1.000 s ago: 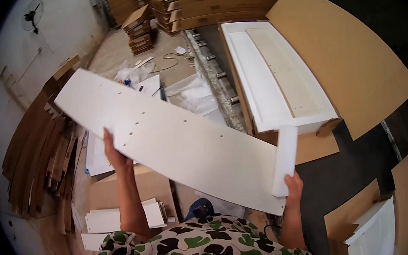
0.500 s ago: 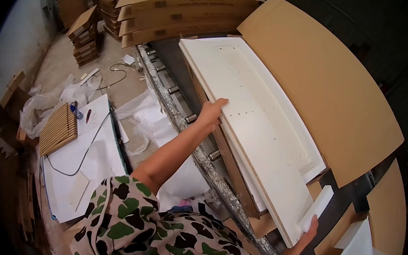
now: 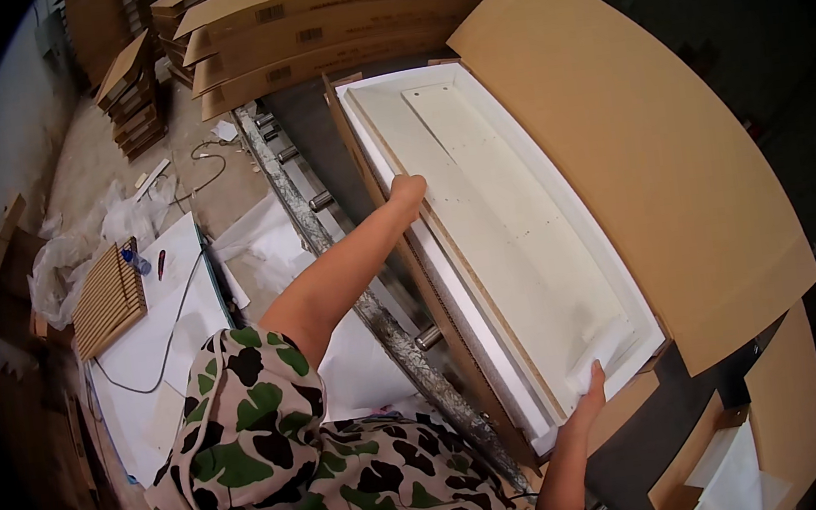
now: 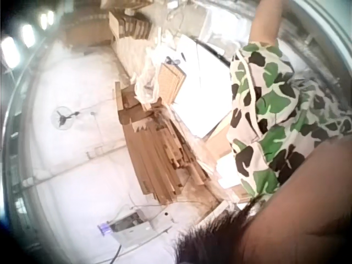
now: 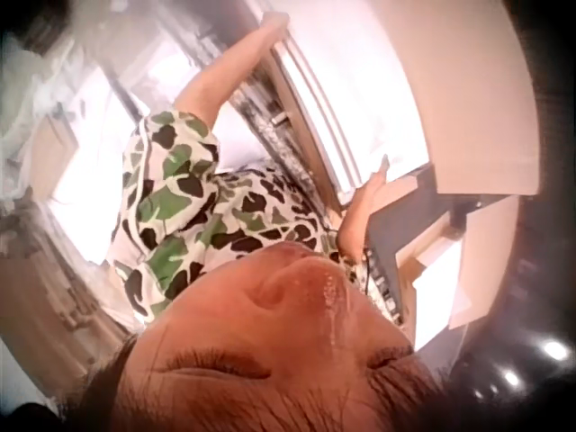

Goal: The person packs white furniture panels into a cardboard box on a conveyor belt, wrapping them in foam sheets and placing foam protectors at the ends.

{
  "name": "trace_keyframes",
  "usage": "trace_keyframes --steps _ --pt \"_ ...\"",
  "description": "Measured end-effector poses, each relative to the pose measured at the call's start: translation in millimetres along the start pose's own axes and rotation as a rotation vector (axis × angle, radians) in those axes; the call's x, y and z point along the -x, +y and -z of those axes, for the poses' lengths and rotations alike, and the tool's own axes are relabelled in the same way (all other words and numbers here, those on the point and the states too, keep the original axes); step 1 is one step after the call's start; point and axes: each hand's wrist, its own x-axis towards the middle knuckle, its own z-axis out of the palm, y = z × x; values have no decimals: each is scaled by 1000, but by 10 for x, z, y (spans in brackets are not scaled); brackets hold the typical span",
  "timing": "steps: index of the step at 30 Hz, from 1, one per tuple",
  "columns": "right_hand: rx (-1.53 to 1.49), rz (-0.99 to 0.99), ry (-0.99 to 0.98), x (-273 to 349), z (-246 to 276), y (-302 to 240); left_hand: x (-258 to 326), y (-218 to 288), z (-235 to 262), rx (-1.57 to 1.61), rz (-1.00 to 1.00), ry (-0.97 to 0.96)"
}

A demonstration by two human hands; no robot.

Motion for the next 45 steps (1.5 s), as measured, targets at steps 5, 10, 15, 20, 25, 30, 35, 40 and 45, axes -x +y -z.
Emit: trace_keyframes --steps 5,10,15,20,25,30,35,40,45 --pt "-118 -50 -23 -34 -9 -35 -137 29 -72 -409 -44 81" --pt "-46 -59 66 -78 64 -62 -457 -163 111 -957 -378 -213" --pt "-32 23 60 -177 170 32 130 38 72 -942 -321 -193" --pt "13 32 96 -312 238 144 328 190 9 -990 -259 -181" --pt "-145 -54 -13 -104 161 31 205 -63 202 -1000 -393 -187" --pt "17 -28 -1 -119 215 198 128 101 115 -1336 -221 -357" --pt "464 14 -138 -205 667 414 782 -67 -273 -1687 -1314 -6" --pt "765 -17 -142 -27 538 -178 901 -254 -547 -1671 -1211 -383" --pt "743 311 6 93 951 -876 834 -186 -722 -2016 -697 -352"
